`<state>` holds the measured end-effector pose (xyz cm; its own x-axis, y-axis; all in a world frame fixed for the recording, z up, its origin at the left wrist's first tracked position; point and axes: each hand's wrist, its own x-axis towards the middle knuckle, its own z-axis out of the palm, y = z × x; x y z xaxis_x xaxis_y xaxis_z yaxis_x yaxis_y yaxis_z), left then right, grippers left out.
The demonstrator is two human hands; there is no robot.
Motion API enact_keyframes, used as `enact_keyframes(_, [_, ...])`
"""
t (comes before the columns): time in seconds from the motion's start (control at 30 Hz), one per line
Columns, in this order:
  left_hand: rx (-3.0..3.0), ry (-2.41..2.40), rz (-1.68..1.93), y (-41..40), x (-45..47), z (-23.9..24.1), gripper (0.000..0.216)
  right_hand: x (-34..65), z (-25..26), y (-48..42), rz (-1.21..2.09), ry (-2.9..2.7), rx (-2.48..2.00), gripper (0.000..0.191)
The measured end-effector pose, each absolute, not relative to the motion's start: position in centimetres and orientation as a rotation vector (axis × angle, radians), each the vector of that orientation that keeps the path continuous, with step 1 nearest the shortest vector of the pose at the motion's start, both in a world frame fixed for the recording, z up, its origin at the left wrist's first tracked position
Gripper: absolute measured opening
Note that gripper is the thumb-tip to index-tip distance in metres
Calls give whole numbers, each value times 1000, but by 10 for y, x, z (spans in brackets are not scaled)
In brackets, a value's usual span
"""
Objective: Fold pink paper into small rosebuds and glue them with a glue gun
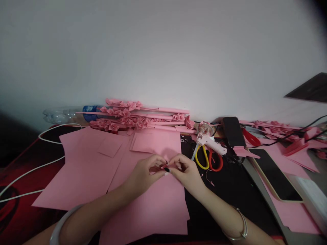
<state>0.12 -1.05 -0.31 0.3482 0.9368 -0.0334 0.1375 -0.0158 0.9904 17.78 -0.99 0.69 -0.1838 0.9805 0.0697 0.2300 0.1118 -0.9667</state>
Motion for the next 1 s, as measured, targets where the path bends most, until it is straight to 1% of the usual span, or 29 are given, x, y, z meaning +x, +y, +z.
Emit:
enact_keyframes(0.03, [1468,1034,865,-11,1,-4,16,178,7,-10,1123,-1578,-1233,8])
enact_keyframes(0.17, [1542,1026,874,-12,1,-7,10,177,8,-11,1137,-1572,-1291,20])
enact_keyframes(0.47, [1636,1037,827,-12,1,-1,9,180,5,-4,1524,-1428,-1307,29])
enact_keyframes(0.63, [1653,1038,830,-11,0,0,8,180,10,-4,1574,-1286,-1320,34])
enact_keyframes(1.0, [1718,1051,756,-10,-1,1,10,183,15,-3,1813,-1204,-1317,36])
